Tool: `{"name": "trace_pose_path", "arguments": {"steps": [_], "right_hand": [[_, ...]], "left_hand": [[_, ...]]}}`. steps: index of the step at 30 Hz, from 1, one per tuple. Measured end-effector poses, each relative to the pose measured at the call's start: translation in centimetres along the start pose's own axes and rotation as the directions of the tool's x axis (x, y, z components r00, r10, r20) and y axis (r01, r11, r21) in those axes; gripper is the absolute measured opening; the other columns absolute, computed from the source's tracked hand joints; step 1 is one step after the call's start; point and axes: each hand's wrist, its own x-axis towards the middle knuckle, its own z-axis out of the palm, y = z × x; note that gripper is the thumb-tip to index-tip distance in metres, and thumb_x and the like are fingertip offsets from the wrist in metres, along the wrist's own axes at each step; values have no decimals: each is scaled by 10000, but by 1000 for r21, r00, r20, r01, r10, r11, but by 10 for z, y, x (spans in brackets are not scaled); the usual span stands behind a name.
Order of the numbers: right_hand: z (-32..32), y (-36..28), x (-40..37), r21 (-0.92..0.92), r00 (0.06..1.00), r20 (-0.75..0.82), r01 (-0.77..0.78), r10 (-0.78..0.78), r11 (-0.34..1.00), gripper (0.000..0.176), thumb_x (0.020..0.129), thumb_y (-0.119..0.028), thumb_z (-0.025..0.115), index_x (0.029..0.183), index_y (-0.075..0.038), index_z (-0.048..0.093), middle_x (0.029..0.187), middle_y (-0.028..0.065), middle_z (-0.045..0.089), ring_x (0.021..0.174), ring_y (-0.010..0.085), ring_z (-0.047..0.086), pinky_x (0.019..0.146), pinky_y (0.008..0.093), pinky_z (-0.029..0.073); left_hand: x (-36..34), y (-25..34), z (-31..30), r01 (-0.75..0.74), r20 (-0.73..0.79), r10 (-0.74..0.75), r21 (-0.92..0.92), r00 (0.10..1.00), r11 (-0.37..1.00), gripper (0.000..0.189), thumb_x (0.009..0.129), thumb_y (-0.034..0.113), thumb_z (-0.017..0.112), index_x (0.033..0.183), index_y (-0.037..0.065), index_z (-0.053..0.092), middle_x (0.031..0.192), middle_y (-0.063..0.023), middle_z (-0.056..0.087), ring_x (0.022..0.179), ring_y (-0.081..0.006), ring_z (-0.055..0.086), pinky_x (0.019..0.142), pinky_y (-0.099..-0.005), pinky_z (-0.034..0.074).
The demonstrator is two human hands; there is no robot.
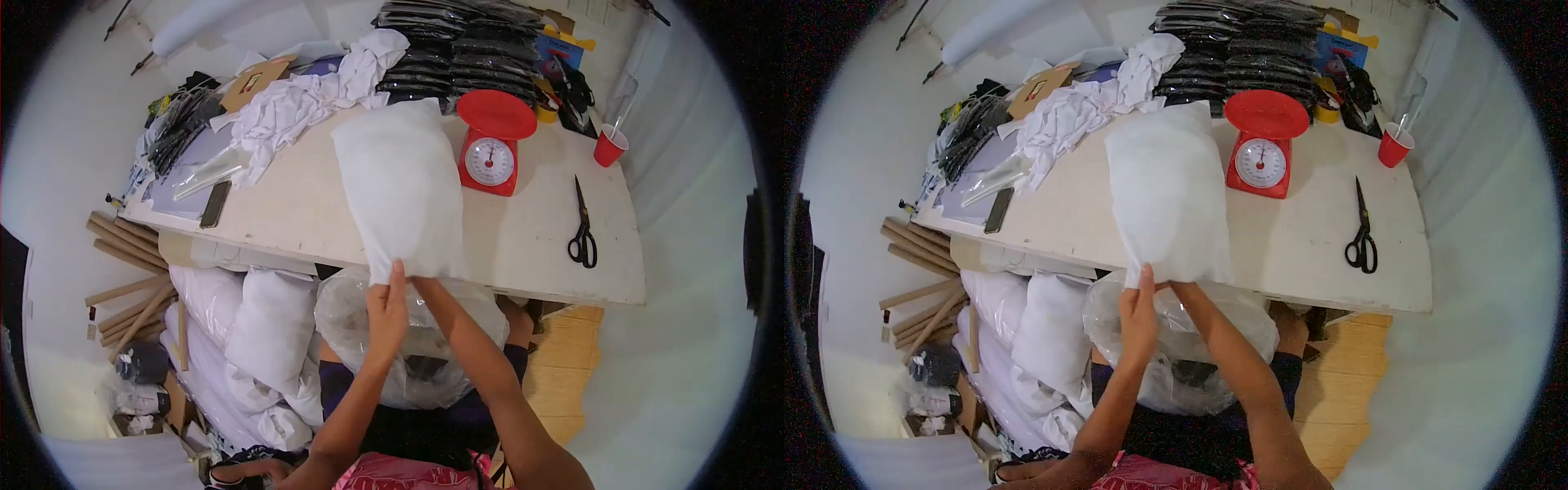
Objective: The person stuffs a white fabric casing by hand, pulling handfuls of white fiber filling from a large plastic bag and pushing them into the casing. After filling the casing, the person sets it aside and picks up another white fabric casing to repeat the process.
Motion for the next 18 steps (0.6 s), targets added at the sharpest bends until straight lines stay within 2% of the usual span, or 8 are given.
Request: {"name": "trace_pose_path", "arguments": {"steps": [2,4,5,8,11,13,16,18], "right_hand": [[7,-5,-26,-82,999,5,51,-51,995,511,970,-273,481,1393,-20,351,1368,112,442,1243,201,434,1022,323,385],[2,5,-55,-58,993,116,40,-33,998,508,968,-270,484,1390,-20,354,1362,113,447,1238,203,438,1021,324,386],[-5,14,-65,-15,983,185,-2,4,1000,506,967,-268,485,1389,-20,356,1358,114,450,1236,203,440,1020,325,387],[-23,33,-50,42,964,254,-89,76,995,502,965,-262,490,1385,-19,361,1349,116,458,1229,206,446,1019,327,388],[-43,31,8,109,965,243,-125,95,986,497,962,-257,494,1380,-19,365,1339,118,465,1221,209,452,1017,329,390],[-52,25,33,161,967,238,-136,95,977,494,961,-253,496,1377,-19,369,1332,119,471,1216,210,456,1016,330,391],[-56,22,24,124,969,227,-132,101,983,490,958,-248,500,1373,-19,374,1322,121,478,1209,213,462,1014,332,393],[-57,22,4,65,967,232,-126,108,990,487,957,-244,503,1370,-19,377,1316,122,484,1204,215,466,1013,333,394]], "left_hand": [[2,14,-4,-33,-24,33,-27,999,999,525,982,361,509,708,-64,649,599,12,503,599,-66,432,548,-249,363],[-4,24,-10,16,154,-20,28,988,999,515,981,407,485,857,-61,661,782,-56,635,747,-106,550,726,-254,418],[-9,28,-11,28,151,-31,25,988,999,515,981,407,485,857,-61,661,782,-56,635,747,-106,550,726,-254,418],[-20,34,-11,53,195,-67,75,979,996,506,990,393,470,778,-29,653,708,-20,597,684,-88,498,659,-245,383],[-35,32,-12,-48,194,42,25,980,999,481,1006,349,448,732,-9,614,669,3,553,631,-76,453,616,-240,353],[-43,29,-17,-50,147,51,-16,988,999,494,995,317,482,631,-12,548,555,29,454,552,-60,418,501,-266,321],[-65,28,-22,-109,202,92,72,975,991,462,995,285,479,649,-11,554,542,25,451,545,-65,419,486,-267,323],[-90,20,-31,-51,380,16,82,925,995,369,1014,225,434,784,-11,600,652,9,524,595,-75,449,549,-242,353]]}}
